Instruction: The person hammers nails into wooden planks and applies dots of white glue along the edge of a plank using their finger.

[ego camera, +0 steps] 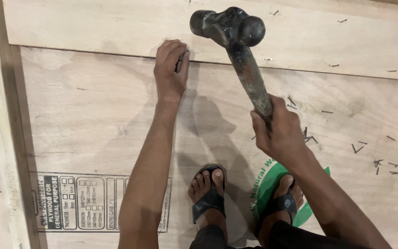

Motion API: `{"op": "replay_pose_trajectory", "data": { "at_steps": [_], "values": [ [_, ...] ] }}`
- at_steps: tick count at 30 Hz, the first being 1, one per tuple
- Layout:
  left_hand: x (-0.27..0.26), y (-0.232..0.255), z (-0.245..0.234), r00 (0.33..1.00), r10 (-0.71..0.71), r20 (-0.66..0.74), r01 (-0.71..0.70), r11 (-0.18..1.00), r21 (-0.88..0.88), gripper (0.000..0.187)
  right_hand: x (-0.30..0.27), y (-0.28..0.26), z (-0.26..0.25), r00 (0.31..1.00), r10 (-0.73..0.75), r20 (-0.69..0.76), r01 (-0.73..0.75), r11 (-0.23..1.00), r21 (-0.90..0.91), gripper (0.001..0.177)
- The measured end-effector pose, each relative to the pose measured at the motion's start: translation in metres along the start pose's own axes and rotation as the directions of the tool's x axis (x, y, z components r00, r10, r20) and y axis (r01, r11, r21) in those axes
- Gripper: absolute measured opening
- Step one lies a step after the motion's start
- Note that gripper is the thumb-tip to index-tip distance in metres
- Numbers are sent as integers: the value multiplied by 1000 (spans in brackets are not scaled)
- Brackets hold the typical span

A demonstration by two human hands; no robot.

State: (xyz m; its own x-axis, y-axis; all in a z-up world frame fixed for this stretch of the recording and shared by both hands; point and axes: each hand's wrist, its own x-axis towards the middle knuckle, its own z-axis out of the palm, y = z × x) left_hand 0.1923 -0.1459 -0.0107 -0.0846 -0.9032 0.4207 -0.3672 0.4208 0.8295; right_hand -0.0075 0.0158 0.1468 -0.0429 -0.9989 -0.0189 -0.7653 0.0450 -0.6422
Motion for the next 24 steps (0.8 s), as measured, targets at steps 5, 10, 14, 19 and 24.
{"op": "replay_pose_trajectory", "data": {
  "at_steps": [5, 10, 14, 19, 24],
  "values": [
    [1, -6, 2, 999, 23, -23, -23, 999, -24, 17, 27, 13, 22, 950, 202, 239, -168, 973, -156, 31],
    [-3, -6, 0, 1000, 10, 7, -11, 998, 59, 25, 19, 17, 7, 973, 183, 141, -168, 979, -116, 27],
    [-7, -2, -7, 972, -202, 119, 214, 972, -98, 58, -10, 33, -3, 972, -45, -231, 84, 983, 162, 10],
    [-9, -15, -1, 993, -108, 44, 114, 978, -173, 93, 5, 65, 41, 989, -151, -2, 150, 983, -107, 34],
    [-8, -30, 0, 996, -86, 31, 90, 983, -161, 88, 9, 20, 10, 994, 103, 33, -100, 991, -88, 24]
  ]
}}
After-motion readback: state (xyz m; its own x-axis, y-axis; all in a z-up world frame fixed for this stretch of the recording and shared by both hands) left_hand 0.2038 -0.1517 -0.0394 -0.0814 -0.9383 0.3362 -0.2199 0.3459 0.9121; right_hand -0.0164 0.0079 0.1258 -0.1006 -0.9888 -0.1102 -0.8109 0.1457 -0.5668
